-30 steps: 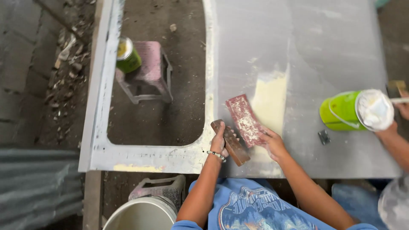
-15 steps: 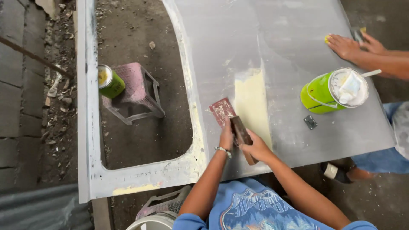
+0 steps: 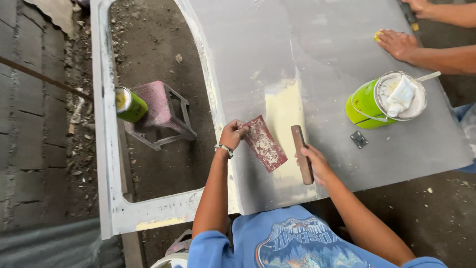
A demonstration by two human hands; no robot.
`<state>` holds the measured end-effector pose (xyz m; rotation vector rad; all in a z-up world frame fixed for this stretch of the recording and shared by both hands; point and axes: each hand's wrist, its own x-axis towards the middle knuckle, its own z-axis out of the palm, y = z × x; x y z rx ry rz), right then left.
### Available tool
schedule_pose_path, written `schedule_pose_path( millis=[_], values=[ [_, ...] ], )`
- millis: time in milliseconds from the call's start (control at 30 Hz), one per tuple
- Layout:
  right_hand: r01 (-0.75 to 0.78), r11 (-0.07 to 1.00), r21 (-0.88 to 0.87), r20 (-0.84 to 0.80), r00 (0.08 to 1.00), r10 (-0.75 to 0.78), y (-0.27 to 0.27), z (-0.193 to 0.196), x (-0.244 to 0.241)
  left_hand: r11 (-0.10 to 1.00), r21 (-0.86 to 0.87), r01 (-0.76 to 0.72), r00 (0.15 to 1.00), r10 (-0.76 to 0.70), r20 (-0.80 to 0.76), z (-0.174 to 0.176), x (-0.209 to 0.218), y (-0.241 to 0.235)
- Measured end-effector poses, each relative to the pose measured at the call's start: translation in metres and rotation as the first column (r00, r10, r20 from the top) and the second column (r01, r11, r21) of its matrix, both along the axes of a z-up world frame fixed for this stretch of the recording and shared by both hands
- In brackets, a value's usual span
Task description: The person sands a light-colored rectangular patch on a large, grey, curved surface using a sanding block. They use both hands to apply pressure and move the block back and forth. A green bucket and a paint can are visible nearby.
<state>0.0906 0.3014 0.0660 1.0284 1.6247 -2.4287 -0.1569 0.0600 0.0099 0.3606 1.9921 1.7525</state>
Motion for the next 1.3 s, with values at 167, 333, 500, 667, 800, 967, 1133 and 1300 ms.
schedule_pose_path(
  millis=[167,333,500,667,800,967,1133,1300],
  values=[
    [-0.094,0.955,-0.281,-0.250,0.968,0.021,0.008,0.026,-0.030,0.935,0.348,0.065,0.938,-0.177,0.299,0.107,0.018,-0.009],
    [-0.291,0.951,-0.107,-0.326,0.914,0.243,0.005,0.018,-0.055,0.843,0.537,-0.040,0.891,-0.214,0.402,0.101,0.019,0.011],
    [-0.413,0.905,-0.105,-0.421,0.843,0.336,-0.023,0.055,-0.065,0.697,0.692,-0.187,0.824,-0.273,0.497,0.107,0.026,0.034],
    [-0.535,0.809,-0.243,-0.496,0.785,0.371,-0.021,0.052,-0.053,0.814,0.563,-0.143,0.893,-0.140,0.428,0.095,0.027,0.051],
    [-0.355,0.923,-0.148,-0.316,0.901,0.297,-0.040,0.053,-0.051,0.760,0.623,-0.186,0.899,-0.124,0.420,0.094,0.046,0.071],
    [-0.211,0.978,-0.006,-0.188,0.960,0.206,-0.056,0.030,-0.043,0.752,0.610,-0.251,0.960,0.115,0.254,0.068,0.065,0.097],
    [-0.118,0.958,0.261,-0.162,0.973,0.164,-0.067,0.050,-0.034,0.797,0.531,-0.288,0.938,0.122,0.325,0.079,0.082,0.102],
    [-0.111,0.905,0.410,-0.046,0.989,0.142,-0.068,0.074,-0.032,0.736,0.607,-0.299,0.946,0.146,0.289,0.049,0.081,0.114]
  ],
)
